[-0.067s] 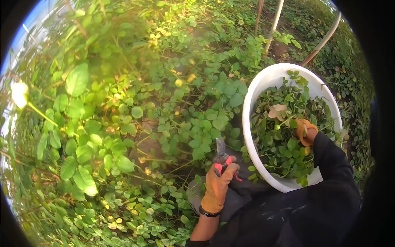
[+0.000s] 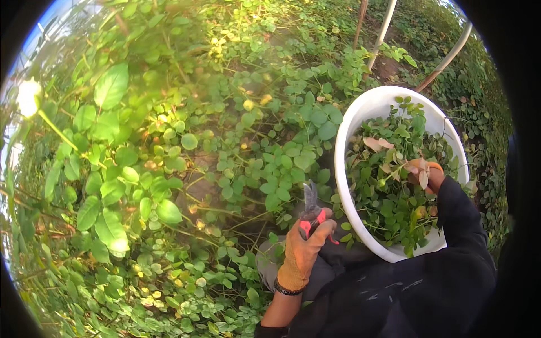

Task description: The person crouches beside a leafy vine and uses pruning shears to cut leafy stems, placing them into a white bucket. The person repeatedly reaches into the foliage, snips stems, and deposits the cuttings into the bucket.

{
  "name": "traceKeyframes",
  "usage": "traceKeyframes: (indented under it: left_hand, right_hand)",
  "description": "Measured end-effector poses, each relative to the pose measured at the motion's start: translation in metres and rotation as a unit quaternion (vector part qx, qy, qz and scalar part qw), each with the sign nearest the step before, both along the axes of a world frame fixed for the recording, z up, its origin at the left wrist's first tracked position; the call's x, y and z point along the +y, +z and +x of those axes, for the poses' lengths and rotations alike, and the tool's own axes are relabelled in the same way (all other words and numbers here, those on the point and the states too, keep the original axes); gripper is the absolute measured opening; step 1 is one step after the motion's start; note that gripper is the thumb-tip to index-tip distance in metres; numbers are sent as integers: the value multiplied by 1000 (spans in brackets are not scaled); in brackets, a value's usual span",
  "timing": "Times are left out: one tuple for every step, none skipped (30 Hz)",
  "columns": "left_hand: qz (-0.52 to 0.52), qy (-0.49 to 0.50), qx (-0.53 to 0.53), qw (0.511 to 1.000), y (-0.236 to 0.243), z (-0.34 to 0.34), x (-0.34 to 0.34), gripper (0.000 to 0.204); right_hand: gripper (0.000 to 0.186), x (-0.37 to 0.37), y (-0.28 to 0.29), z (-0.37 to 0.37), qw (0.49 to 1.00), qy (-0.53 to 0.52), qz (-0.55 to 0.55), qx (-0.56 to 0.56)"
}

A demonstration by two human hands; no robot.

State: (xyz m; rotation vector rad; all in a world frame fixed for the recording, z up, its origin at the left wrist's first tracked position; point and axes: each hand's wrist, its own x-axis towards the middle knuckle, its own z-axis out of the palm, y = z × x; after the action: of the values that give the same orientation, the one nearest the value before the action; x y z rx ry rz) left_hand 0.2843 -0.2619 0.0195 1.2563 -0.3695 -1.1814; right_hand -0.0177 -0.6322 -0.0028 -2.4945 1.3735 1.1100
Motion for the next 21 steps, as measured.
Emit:
traceKeyframes:
  left_hand:
    - [-11,-2,3,1000,2,-3,3,32]
    - [-24,12,-20,999,4,-6,7,32]
    - [-30,16,7,999,6,-8,9,31]
    - [-26,19,22,999,8,-10,12,31]
    - [-18,21,38,999,9,-11,15,30]
    - [-41,25,44,998,10,-12,16,29]
    - [-62,28,49,996,11,-13,18,29]
    - [-84,31,54,995,12,-14,19,28]
    - [-88,37,50,994,12,-16,20,27]
    - [-91,45,44,994,13,-19,20,27]
    - [-93,55,36,993,14,-21,20,26]
    - [-77,47,51,995,15,-23,19,27]
    - [-60,40,65,995,16,-25,17,27]
    - [-41,31,81,995,16,-27,16,27]
    - [-55,37,65,996,16,-28,14,28]
    - [-70,44,49,995,16,-30,13,30]
    - [-67,43,17,997,16,-31,12,28]
    - [-41,50,70,995,15,-33,12,27]
    - [-38,49,53,997,15,-34,13,25]
    - [-27,47,41,998,15,-36,13,23]
    - [-26,36,22,999,15,-37,14,21]
  right_hand:
    - [46,9,31,9,999,-28,18,-28]
    - [49,19,61,16,999,10,9,-51]
    - [51,33,90,19,996,-11,3,-89]
    - [47,44,116,21,985,-32,6,-169]
    - [44,55,142,21,971,-70,-11,-227]
    - [38,63,163,22,955,-102,-3,-277]
    - [33,68,182,24,936,-137,-20,-322]
    - [24,77,195,24,912,-152,-66,-375]
    - [21,78,204,28,914,-162,-87,-361]
    - [22,82,204,31,916,-210,-87,-330]
    - [23,83,198,36,910,-233,-64,-336]
    - [22,79,188,43,920,-256,9,-297]
    - [22,79,169,48,915,-245,80,-310]
    - [21,76,139,55,901,-273,120,-314]
    - [20,72,113,59,892,-269,180,-317]
    - [20,65,86,61,897,-247,215,-297]
    - [20,57,63,59,901,-222,244,-281]
    - [20,47,46,55,902,-206,266,-270]
    - [20,38,34,50,903,-189,283,-263]
    - [20,29,28,43,900,-178,298,-263]
    - [20,20,27,36,886,-194,305,-291]
